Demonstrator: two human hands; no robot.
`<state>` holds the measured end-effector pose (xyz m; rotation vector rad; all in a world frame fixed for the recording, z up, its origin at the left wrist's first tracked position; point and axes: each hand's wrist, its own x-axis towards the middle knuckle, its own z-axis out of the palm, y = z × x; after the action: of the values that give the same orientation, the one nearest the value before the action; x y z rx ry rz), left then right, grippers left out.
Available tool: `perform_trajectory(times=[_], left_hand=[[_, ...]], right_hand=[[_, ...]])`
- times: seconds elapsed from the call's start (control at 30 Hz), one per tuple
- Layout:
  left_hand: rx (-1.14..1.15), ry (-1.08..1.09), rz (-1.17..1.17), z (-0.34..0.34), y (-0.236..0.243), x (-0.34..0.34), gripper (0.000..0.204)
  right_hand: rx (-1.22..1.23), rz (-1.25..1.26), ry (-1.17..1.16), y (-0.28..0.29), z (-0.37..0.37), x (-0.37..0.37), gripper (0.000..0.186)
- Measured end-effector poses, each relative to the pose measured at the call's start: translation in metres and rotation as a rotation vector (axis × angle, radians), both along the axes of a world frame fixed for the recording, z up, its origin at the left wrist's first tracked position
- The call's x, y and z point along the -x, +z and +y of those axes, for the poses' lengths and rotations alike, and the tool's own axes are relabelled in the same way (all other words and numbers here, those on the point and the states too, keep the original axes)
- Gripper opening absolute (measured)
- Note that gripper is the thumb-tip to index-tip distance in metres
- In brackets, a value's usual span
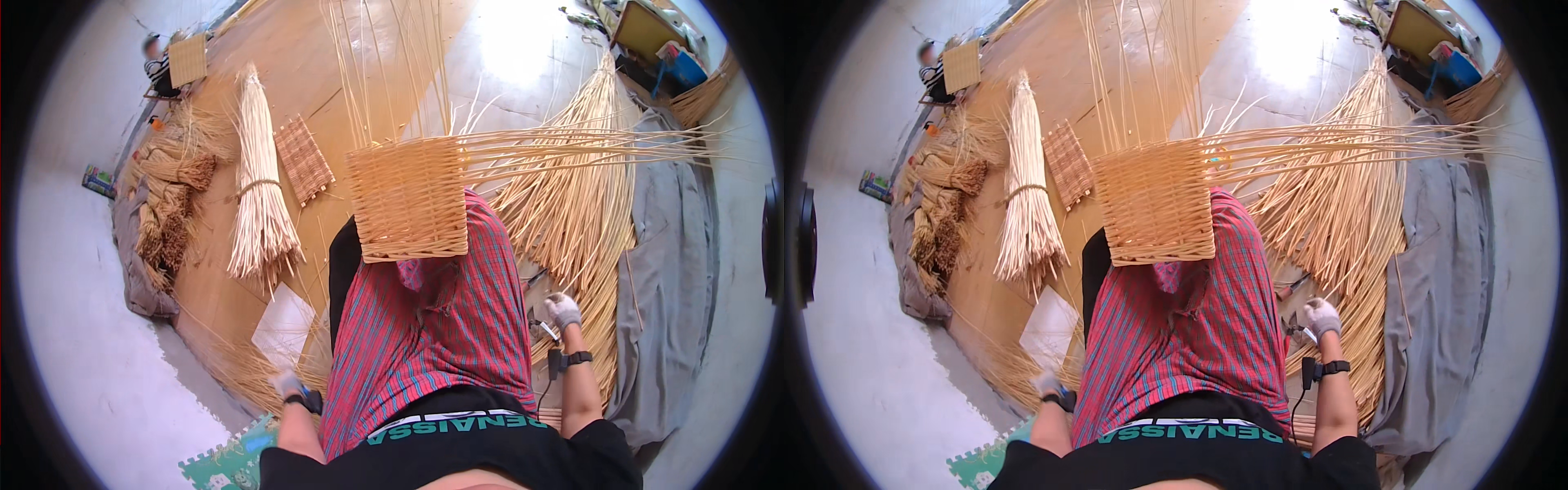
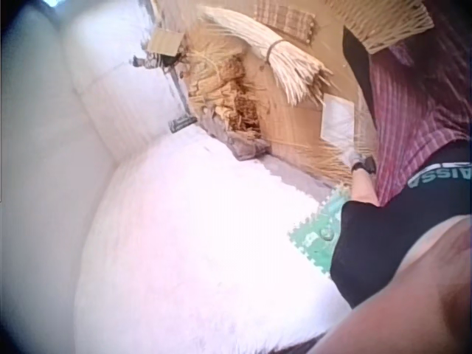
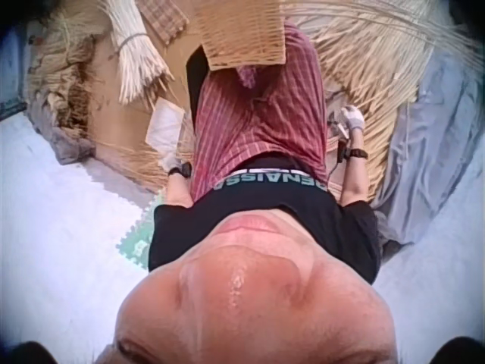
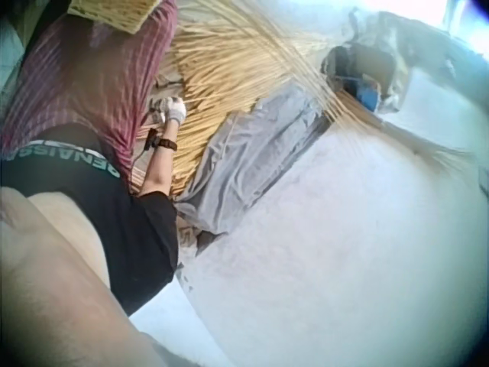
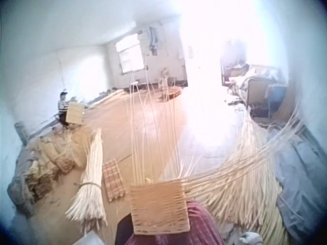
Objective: Weaving a rectangular basket using long, thin wood or cane strips.
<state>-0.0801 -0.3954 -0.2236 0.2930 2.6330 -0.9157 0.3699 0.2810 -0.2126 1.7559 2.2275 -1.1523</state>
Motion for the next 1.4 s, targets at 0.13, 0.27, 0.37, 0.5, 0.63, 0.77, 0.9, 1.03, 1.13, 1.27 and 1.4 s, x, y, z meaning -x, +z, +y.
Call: perform_trajectory(times=[0.13, 0.27, 0.37, 0.5, 0.63, 0.77, 0.9, 1.03, 1.13, 1.27, 1.4], left_hand=[[-0.443, 0.909, 0.219, -0.008, -0.038, -0.018, 0.062], [-1.04, 0.58, 0.212, 0.13, 0.024, 0.056, 0.041], [-1.77, -0.121, 0.409, 0.281, 0.116, 0.083, 0.048], [-1.665, -0.668, 0.311, 0.439, 0.246, 0.059, 0.053], [-1.571, -0.669, 0.036, 0.527, 0.296, 0.047, 0.046], [-1.446, -0.536, -0.158, 0.545, 0.264, 0.051, 0.045], [-1.461, -0.569, -0.081, 0.541, 0.247, 0.054, 0.041], [-1.618, -0.761, 0.107, 0.515, 0.268, 0.037, 0.033], [-1.85, -0.612, 0.019, 0.475, 0.268, -0.012, 0.023], [-2.322, 0.373, -0.675, 0.444, 0.234, -0.089, 0.018], [-2.08, -0.083, -0.524, 0.439, 0.225, -0.11, 0.016]], right_hand=[[-0.37, 0.06, 0.071, 0.141, 0.007, 0.076, 0.023], [-0.812, 0.611, 0.344, 0.241, -0.014, 0.195, 0.029], [-1.144, 0.536, 0.666, 0.27, -0.026, 0.29, 0.047], [-1.124, 0.449, 0.484, 0.263, -0.035, 0.385, 0.062], [-1.046, 0.196, 0.371, 0.237, -0.036, 0.402, 0.072], [-1.163, 0.401, 0.342, 0.216, -0.037, 0.393, 0.063], [-1.101, 0.365, 0.37, 0.22, -0.036, 0.399, 0.061], [-1.094, 0.533, 0.346, 0.241, -0.055, 0.38, 0.058], [-0.674, 0.9, 0.293, 0.245, -0.102, 0.325, 0.06], [0.296, 1.181, 0.269, 0.214, -0.179, 0.265, 0.053], [0.229, 1.125, 0.124, 0.197, -0.168, 0.237, 0.053]])
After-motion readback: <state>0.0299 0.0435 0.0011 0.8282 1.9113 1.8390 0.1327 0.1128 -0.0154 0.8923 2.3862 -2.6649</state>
